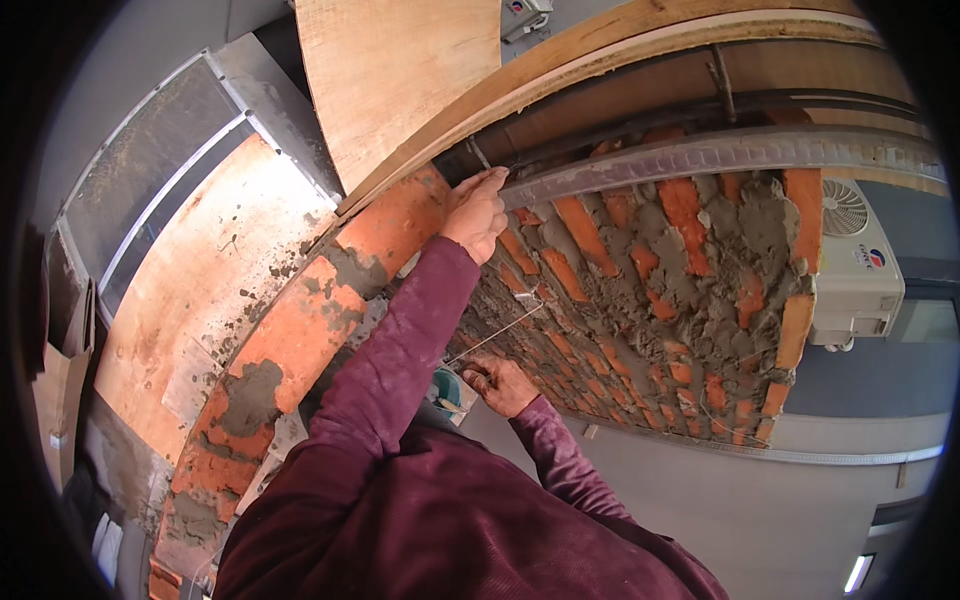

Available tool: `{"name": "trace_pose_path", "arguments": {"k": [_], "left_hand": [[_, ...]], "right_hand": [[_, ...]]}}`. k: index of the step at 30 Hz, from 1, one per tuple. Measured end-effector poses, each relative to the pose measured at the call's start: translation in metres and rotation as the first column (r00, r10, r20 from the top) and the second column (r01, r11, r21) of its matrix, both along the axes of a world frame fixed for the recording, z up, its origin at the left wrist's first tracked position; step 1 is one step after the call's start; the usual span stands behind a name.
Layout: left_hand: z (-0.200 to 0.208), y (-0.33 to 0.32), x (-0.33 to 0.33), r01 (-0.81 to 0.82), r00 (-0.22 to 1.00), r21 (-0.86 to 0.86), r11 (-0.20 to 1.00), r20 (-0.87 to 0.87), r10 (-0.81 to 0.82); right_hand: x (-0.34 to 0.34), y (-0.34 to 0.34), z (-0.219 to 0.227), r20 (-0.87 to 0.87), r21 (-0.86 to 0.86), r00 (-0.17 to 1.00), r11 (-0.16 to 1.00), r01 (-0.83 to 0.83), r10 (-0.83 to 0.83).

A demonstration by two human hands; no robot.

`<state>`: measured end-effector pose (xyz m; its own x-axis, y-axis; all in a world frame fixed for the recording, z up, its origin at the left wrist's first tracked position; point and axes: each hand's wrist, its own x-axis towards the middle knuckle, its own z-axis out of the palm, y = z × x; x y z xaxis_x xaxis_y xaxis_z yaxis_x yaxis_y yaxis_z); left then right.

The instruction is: The person sets up a horizontal guide string across a brick wall and secures it by tying it around a vertical metal profile and through the mortar joints of the bricks.

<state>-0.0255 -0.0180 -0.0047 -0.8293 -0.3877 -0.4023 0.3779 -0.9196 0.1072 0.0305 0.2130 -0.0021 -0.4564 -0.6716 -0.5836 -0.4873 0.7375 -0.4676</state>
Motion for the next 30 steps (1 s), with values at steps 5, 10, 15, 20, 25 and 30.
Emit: {"name": "trace_pose_path", "arguments": {"k": [5, 10, 15, 20, 25, 30], "left_hand": [[0.003, -0.002, 0.016, 0.012, 0.995, 0.104, 0.995, -0.104, -0.001], [0.003, 0.004, 0.046, -0.056, 0.992, 0.014, 0.998, -0.110, 0.057], [0.004, 0.001, 0.063, -0.010, 0.992, 0.013, 1.000, -0.127, 0.012], [0.011, -0.007, 0.071, 0.001, 0.995, -0.014, 1.000, -0.104, -0.002], [0.018, -0.006, 0.065, 0.038, 0.972, -0.023, 0.999, -0.230, -0.042], [0.030, -0.003, 0.066, 0.029, 0.969, -0.088, 0.996, -0.242, -0.049]], "right_hand": [[-0.002, -0.021, 0.028, -0.335, -0.165, 0.942, 0.984, -0.066, 0.007], [-0.040, -0.089, 0.102, -0.760, -0.446, 0.637, 0.815, -0.370, -0.126], [-0.048, -0.126, 0.182, -0.737, -0.279, 0.657, 0.814, -0.510, 0.159], [-0.027, -0.149, 0.220, -0.825, -0.181, 0.528, 0.790, -0.586, 0.202], [-0.070, -0.181, 0.181, -0.867, 0.044, 0.358, 0.771, -0.636, 0.346], [-0.090, -0.192, 0.175, -0.824, 0.202, 0.311, 0.759, -0.619, 0.473]]}}
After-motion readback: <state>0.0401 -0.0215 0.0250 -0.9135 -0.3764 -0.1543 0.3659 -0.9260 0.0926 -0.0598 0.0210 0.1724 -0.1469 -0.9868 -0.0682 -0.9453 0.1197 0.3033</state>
